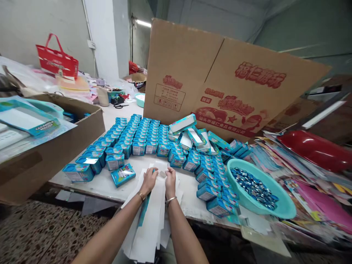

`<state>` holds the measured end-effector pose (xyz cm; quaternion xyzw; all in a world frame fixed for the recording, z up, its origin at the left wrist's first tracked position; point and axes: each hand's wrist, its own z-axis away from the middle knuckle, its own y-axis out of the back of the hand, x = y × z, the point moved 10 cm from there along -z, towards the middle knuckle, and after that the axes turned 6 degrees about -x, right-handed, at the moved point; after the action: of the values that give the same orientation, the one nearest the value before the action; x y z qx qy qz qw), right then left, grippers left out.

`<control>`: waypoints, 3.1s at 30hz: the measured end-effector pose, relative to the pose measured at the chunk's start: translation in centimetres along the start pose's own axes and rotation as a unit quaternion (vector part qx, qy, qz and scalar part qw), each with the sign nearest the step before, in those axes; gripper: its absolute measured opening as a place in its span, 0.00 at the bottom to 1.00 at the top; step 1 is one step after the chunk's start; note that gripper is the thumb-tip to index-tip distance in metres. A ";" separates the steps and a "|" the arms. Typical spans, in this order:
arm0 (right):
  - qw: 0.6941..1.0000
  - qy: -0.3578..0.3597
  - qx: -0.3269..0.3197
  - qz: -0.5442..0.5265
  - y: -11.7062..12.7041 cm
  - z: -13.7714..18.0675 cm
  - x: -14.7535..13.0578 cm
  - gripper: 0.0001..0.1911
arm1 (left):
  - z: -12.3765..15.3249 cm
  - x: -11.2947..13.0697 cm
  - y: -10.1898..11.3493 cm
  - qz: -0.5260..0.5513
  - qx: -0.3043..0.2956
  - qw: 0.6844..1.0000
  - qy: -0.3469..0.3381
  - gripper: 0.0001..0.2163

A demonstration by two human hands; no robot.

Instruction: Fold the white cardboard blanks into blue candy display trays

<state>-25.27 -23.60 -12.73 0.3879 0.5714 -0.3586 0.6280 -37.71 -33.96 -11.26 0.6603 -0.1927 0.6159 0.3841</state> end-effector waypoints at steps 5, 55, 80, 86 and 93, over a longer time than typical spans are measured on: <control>0.998 0.006 0.009 -0.064 -0.1 -0.4 0.4 0.22 | 0.1 -1.6 1.3 0.174 0.094 0.979 -0.053 0.27; 0.477 0.345 -0.436 0.681 -5.7 6.3 -3.2 0.10 | 5.5 0.8 1.1 -0.517 -0.257 0.806 -0.126 0.10; 0.844 0.179 -0.379 0.336 -2.9 3.6 -6.5 0.39 | 4.5 14.3 6.8 -0.175 0.037 0.956 -0.231 0.27; 0.927 0.096 -0.235 0.275 -2.1 3.0 -2.3 0.41 | 5.0 3.6 2.7 0.160 -0.073 0.984 -0.030 0.40; 0.953 0.086 -0.193 0.219 -2.0 2.2 -1.0 0.23 | 4.1 2.2 0.9 0.188 -0.178 0.965 -0.047 0.30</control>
<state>-26.16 -26.41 -11.78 0.4049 0.5823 -0.0603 0.7024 -35.23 -37.12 -8.67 0.5617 -0.4376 0.6012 0.3629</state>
